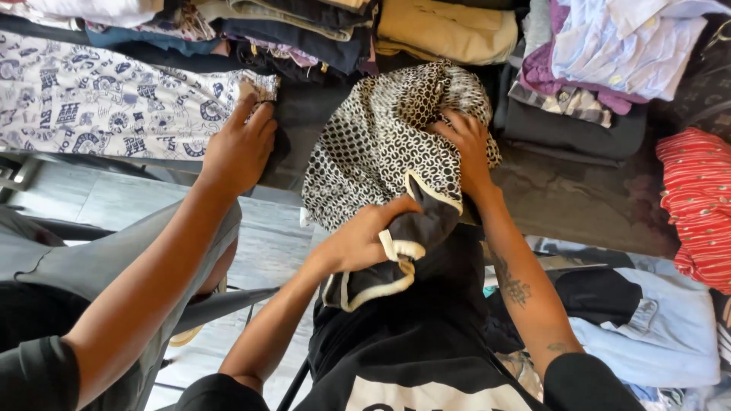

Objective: The person folds a patterned garment on a table, smoothing the fabric and aligning the edges by hand. They also handle a dark-colored garment, folding it and placing it on the table alongside the patterned item.

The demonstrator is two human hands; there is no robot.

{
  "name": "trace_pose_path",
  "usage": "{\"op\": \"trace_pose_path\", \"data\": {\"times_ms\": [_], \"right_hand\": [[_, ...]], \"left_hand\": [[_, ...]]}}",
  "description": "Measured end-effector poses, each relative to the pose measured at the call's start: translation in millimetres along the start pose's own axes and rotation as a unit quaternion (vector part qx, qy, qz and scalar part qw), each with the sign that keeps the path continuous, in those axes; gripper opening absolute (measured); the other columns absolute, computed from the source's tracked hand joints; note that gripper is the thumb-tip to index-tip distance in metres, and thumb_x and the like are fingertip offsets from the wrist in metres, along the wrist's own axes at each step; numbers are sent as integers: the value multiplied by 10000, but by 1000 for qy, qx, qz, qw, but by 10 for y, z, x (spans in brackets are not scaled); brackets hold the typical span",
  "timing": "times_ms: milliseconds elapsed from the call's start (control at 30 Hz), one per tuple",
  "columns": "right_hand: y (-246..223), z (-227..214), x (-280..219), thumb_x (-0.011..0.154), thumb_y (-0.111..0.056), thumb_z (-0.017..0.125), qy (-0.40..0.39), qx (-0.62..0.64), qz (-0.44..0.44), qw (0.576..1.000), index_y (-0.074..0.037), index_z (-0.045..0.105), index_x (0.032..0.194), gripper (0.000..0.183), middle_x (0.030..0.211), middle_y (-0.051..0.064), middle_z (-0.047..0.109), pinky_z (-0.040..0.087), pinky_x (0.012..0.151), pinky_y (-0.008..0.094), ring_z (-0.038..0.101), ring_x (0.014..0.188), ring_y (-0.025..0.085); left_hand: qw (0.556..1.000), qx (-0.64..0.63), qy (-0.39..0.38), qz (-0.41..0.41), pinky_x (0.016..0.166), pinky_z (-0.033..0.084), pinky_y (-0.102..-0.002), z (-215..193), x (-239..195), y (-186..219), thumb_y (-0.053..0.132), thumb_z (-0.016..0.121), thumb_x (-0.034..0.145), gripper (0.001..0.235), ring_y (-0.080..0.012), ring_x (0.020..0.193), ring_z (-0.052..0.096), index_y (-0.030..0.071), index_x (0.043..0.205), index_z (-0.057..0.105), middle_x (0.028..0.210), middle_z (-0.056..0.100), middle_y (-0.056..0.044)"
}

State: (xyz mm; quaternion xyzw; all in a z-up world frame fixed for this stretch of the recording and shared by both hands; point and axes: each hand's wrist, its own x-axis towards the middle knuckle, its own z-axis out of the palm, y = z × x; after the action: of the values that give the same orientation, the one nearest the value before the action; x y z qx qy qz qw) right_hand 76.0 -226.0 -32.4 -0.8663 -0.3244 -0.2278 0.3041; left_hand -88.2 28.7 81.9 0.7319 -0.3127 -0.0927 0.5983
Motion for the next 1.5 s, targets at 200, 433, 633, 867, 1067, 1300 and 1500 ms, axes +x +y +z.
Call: {"op": "trace_pose_path", "data": {"times_ms": [200,433,633,867,1067,1300,1500], "right_hand": [[68,-280,-200,976,6,557,74,332,182,923,-42,682,1060,158,1008,110,673,451,983,431,619,997,241],[-7,-1310,-301,769,222,448,125,119,152,973,71,688,1217,530,1153,289,652,380,1136,523,577,1229,365],[-374,-2372,-355,970,186,559,286,-66,24,956,154,674,1209,267,1106,245,659,494,914,422,631,1043,346],[-210,-2692,-1252,775,108,528,-204,-63,410,887,-155,619,1406,689,1406,67,646,424,1037,351,596,1273,234],[-451,-2248,-907,1036,-22,498,-100,-76,200,972,-42,641,1301,302,1359,146,627,371,1116,429,557,1286,319],[-449,-1526,-301,890,-589,583,-276,-66,423,861,-27,226,1612,982,1626,198,341,431,1064,574,427,1420,383],[-311,-1833,-524,837,210,772,93,-130,71,985,96,669,1131,332,1076,209,628,466,841,429,618,991,367]], "left_hand": [[976,165,59,-127,864,510,-637,-210,-79,-230,-67,721,610,1062,-628,995,615,211,1532,274,1160,622,-238],[941,315,119,36,1004,444,-520,-1317,97,-313,-193,664,478,919,-490,1096,564,66,1354,563,1084,598,-192],[829,430,272,233,834,284,-464,-1389,387,636,-17,451,616,628,-347,1001,320,64,1231,542,1087,351,-152],[888,455,55,-24,729,506,-449,-1722,-234,-505,174,693,925,422,-338,1017,668,99,1330,600,1330,589,-130],[945,312,2,-97,1018,460,-435,-1266,-166,-245,-50,553,919,392,-317,1230,612,59,1282,653,1308,654,-124],[775,570,231,-147,801,571,-470,-3040,-1120,-701,-158,545,788,628,-384,1073,660,-17,1386,677,1307,671,-235],[909,332,251,-3,752,476,-337,-1891,292,-876,-113,681,801,310,-198,820,661,110,1012,720,958,743,-42]]}}
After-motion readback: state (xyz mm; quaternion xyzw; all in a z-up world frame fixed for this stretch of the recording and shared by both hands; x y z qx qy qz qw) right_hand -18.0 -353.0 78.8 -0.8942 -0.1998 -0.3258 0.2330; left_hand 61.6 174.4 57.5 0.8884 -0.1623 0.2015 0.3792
